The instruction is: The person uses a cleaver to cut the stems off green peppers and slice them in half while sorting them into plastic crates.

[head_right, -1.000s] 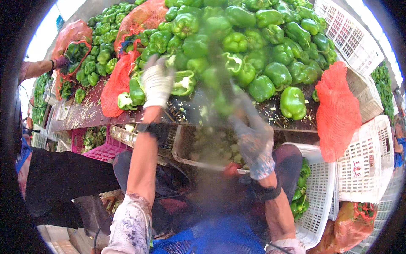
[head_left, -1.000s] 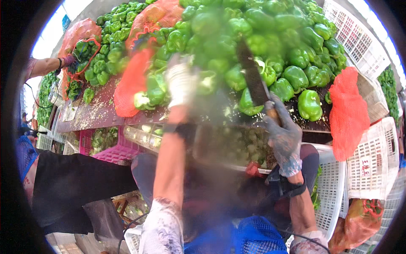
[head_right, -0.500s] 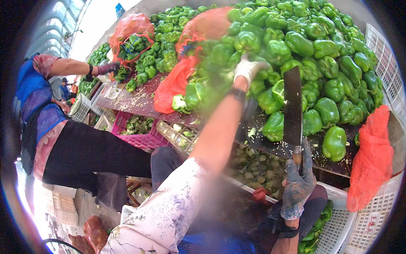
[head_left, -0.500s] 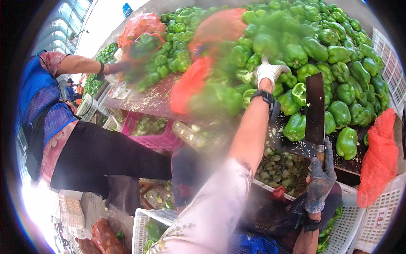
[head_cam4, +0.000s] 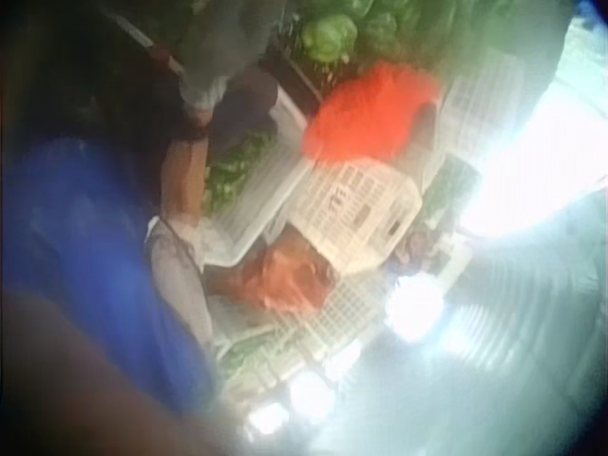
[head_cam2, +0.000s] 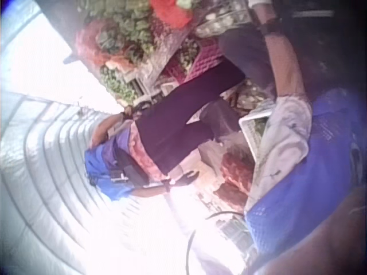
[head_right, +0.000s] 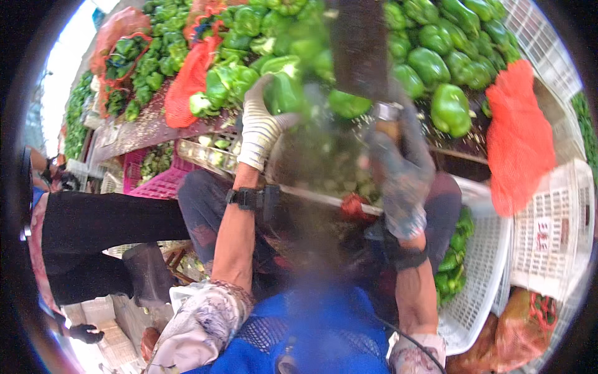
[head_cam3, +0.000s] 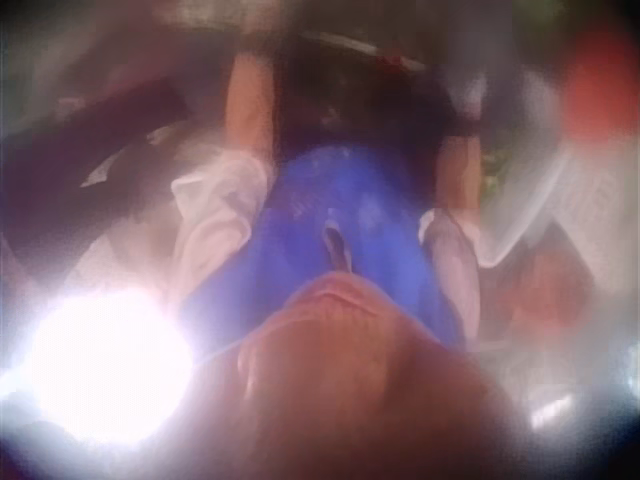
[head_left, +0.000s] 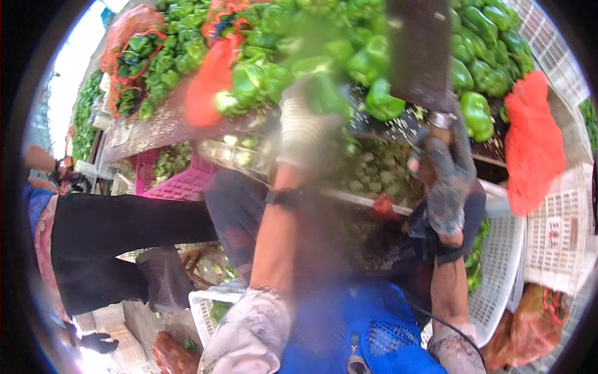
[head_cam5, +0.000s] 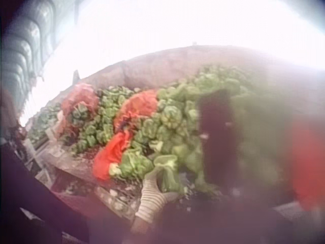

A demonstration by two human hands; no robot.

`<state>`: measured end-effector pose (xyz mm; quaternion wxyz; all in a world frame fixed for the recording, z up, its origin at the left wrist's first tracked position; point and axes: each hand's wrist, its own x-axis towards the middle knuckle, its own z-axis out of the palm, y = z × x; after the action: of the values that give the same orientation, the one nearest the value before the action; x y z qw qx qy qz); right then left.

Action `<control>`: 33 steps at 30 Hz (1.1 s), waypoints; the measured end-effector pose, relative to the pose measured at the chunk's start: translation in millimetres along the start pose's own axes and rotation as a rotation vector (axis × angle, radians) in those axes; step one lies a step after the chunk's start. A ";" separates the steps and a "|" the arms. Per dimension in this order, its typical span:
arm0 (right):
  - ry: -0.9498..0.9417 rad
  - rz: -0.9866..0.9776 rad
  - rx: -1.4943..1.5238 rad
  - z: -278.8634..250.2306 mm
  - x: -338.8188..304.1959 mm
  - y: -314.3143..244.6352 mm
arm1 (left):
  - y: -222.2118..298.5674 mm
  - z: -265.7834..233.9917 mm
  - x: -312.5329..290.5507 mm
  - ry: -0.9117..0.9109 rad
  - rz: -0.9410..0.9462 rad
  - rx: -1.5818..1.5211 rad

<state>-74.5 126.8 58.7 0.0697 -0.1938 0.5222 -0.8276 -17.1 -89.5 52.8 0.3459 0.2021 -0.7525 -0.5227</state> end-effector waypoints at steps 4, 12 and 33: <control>-0.198 0.013 -0.425 21.8 -23.3 -7.9 | -21.1 0.9 -35.0 -0.016 -0.006 0.101; -0.301 -0.054 -0.840 23.4 -35.3 1.5 | -17.5 0.2 -66.2 0.003 -0.030 -0.205; -0.642 -0.289 -1.193 56.0 -5.4 18.7 | -16.7 14.1 -62.3 0.255 -0.223 -0.302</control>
<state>-49.2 73.3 61.9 -0.0086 -0.5018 0.8106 -0.3017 14.0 -45.1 15.0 0.4045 0.2944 -0.5888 -0.6348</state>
